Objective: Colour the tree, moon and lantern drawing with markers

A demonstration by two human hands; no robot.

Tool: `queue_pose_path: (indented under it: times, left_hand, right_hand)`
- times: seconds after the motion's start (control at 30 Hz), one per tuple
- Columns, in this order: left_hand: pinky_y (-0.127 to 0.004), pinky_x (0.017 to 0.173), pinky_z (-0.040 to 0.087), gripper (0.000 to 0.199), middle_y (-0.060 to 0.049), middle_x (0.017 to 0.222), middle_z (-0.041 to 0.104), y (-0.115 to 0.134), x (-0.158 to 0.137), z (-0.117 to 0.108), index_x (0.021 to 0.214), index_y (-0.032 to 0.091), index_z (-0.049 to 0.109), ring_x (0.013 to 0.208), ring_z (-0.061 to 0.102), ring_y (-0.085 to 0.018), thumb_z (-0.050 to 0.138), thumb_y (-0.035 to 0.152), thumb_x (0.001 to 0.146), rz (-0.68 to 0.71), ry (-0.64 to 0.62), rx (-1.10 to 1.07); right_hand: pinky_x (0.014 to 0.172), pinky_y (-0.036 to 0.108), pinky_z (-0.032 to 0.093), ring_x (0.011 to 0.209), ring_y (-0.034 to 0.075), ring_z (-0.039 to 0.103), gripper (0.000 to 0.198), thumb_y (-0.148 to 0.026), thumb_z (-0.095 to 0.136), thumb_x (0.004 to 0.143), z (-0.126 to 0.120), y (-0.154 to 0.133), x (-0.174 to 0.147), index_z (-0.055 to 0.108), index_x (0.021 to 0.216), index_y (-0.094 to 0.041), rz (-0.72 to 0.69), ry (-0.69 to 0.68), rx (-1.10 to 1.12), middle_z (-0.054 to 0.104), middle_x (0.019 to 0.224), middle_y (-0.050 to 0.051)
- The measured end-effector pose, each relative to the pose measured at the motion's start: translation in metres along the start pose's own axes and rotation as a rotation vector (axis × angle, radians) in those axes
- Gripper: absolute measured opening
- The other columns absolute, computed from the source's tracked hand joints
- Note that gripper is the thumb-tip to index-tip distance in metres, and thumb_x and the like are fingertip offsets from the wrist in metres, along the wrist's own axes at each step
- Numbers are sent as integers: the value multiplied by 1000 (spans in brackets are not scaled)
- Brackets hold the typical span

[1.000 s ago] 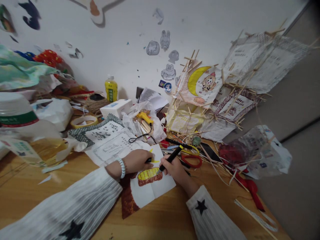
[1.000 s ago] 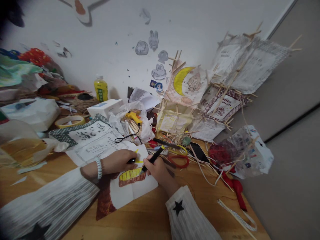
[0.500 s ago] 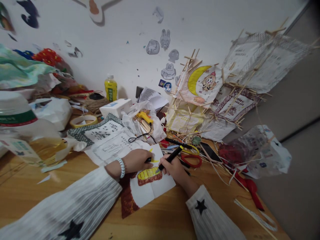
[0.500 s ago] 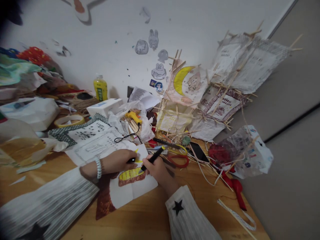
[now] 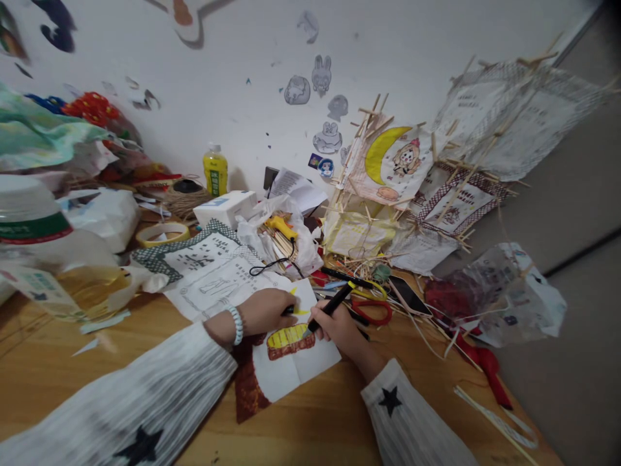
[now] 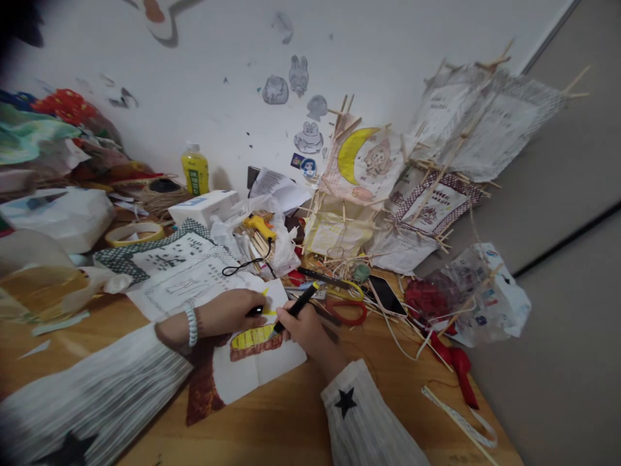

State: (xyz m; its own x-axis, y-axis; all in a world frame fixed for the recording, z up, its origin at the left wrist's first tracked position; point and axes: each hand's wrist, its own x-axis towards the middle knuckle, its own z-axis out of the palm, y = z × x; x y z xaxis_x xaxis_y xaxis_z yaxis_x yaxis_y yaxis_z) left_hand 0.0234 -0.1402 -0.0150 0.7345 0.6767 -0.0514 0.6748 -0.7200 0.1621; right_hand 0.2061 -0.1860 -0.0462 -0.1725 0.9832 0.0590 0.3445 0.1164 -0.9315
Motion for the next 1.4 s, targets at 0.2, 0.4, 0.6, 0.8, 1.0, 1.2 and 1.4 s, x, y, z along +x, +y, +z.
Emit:
queue_pose_path:
  times: [0.2,0.4,0.6,0.8,1.0,1.2,1.4]
  left_hand:
    - [-28,70,45,24,-8,96,68,0,0,0,96,19,62,88,63,-24,53,37,82,4,11,-1]
    - [-27,69,44,22,-8,94,69,0,0,-1,93,19,62,86,63,-23,53,37,82,-1,11,-14]
    - [-27,68,44,23,-8,95,68,-1,0,0,94,19,62,86,63,-23,53,37,82,7,11,-10]
    - [-27,70,44,23,-8,95,68,1,0,-1,94,19,62,87,62,-23,53,36,82,2,6,-5]
    - [-28,70,45,25,-9,96,68,0,0,-1,96,18,61,87,63,-24,52,37,82,5,1,-7]
    - [-29,70,45,23,-9,95,68,0,0,0,93,19,61,87,63,-25,53,36,82,10,5,-23]
    - [-27,69,44,22,-8,93,68,-1,0,1,92,20,62,86,63,-23,54,36,81,2,14,-22]
  right_hand:
    - [32,16,26,30,5,37,27,-34,51,79,0,3,0,54,59,-16,0,-3,9,47,38,-6]
    - [32,16,25,30,5,36,26,-35,50,78,1,1,-1,55,62,-16,13,-4,16,48,38,-6]
    - [33,16,26,30,5,36,26,-33,49,80,0,2,0,54,61,-15,-5,-12,20,48,39,-6]
    - [33,16,25,31,5,37,25,-34,51,79,0,5,0,55,63,-16,-3,-22,30,48,39,-6]
    - [33,16,26,31,5,37,26,-36,51,79,1,4,0,56,64,-15,9,-36,34,49,39,-6]
    - [33,16,26,30,5,37,28,-36,50,79,1,4,0,54,61,-16,3,-13,10,48,38,-6]
    - [34,17,25,31,6,36,27,-34,49,79,0,1,0,53,58,-17,2,32,-26,45,37,-7]
